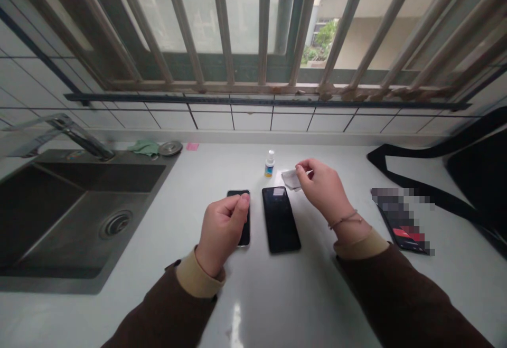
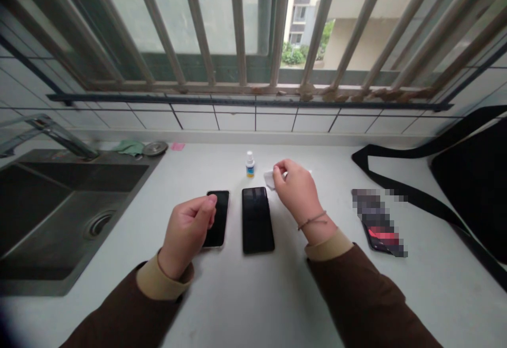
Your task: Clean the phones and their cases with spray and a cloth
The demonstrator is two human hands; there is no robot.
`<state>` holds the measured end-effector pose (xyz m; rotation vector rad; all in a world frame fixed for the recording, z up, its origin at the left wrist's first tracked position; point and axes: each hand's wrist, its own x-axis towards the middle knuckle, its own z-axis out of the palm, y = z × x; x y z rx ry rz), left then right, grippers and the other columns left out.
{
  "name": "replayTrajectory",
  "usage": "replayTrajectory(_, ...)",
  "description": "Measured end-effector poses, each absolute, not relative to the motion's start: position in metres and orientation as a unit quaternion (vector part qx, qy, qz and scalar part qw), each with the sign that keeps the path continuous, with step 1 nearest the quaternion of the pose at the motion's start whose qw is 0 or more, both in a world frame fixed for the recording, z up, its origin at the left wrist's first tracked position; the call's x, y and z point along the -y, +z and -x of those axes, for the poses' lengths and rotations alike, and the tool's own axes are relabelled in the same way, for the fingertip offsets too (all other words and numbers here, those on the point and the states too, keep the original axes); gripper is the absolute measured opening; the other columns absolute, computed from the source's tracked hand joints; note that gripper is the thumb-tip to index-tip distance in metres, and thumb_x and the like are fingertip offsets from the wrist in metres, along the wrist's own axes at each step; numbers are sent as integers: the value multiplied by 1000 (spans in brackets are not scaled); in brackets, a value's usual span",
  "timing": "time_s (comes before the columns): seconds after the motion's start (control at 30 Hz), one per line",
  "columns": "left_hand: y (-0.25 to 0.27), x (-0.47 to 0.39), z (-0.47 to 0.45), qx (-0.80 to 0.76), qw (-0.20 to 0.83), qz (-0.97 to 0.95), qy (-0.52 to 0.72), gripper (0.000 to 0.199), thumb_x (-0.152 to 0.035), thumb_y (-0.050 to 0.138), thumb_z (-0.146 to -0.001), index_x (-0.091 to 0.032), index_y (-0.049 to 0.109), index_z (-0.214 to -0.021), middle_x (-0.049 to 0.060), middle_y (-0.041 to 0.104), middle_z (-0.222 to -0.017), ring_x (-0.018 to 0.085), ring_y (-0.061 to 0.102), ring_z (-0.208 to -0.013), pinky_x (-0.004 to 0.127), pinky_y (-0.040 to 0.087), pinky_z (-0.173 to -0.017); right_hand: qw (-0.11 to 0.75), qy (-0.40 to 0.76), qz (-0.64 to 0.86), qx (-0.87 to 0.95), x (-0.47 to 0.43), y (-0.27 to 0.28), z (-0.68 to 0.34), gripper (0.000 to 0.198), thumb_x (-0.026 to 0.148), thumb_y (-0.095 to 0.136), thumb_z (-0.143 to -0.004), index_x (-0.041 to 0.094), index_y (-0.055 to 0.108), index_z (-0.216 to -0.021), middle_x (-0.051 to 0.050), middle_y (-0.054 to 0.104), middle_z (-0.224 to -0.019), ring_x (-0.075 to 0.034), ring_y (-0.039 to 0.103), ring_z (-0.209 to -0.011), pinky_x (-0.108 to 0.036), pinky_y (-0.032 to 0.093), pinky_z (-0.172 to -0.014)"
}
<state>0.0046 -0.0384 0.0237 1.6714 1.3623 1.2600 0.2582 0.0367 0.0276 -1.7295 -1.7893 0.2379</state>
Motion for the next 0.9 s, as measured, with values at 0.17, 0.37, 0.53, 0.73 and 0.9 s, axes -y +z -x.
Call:
replayTrajectory(0.17, 22, 37, -5, -522, 305, -635, 481, 56, -49, 55, -108, -22, 49, -59, -3, 44, -53, 14, 41, -51, 30, 31, -51, 238, 61, 655, 715, -55, 29, -258, 18, 25, 61, -103, 19, 78, -97, -9, 81, -98, -25, 72, -90, -34, 46, -77)
replayTrajectory(0.37, 21, 35, -5, -549, 247, -664, 445, 56, -47, 54, -108, -22, 50, -59, -4, 42, -54, 13, 40, -52, 30, 29, -53, 145, 3, 598, 788, -27, 25, -209, 25, 38, 66, -106, 15, 75, -112, -18, 75, -111, -33, 67, -106, -42, 51, -93)
replayTrajectory(0.53, 16, 31, -5, -565, 214, -692, 395, 56, -49, 54, -108, -21, 50, -59, -5, 43, -53, 12, 41, -52, 30, 28, -55, 110, 15, 636, 763, 1, 10, -176, 44, 57, 73, -99, 19, 69, -121, -22, 66, -128, -40, 61, -117, -47, 58, -84)
replayTrajectory(0.73, 12, 27, -6, -579, 149, -720, 353, 55, -47, 55, -108, -21, 46, -60, -5, 42, -53, 12, 42, -51, 30, 26, -56, 101, 26, 647, 755, 5, 3, -171, 21, 33, 65, -102, 19, 66, -119, -20, 64, -126, -39, 58, -121, -45, 61, -81)
replayTrajectory(0.9, 11, 27, -6, -609, 149, -715, 310, 54, -48, 53, -108, -21, 49, -61, -5, 45, -54, 13, 44, -52, 31, 25, -58, 79, 43, 676, 731, 7, 7, -171, 22, 31, 66, -101, 19, 66, -120, -20, 63, -127, -39, 57, -121, -44, 61, -81)
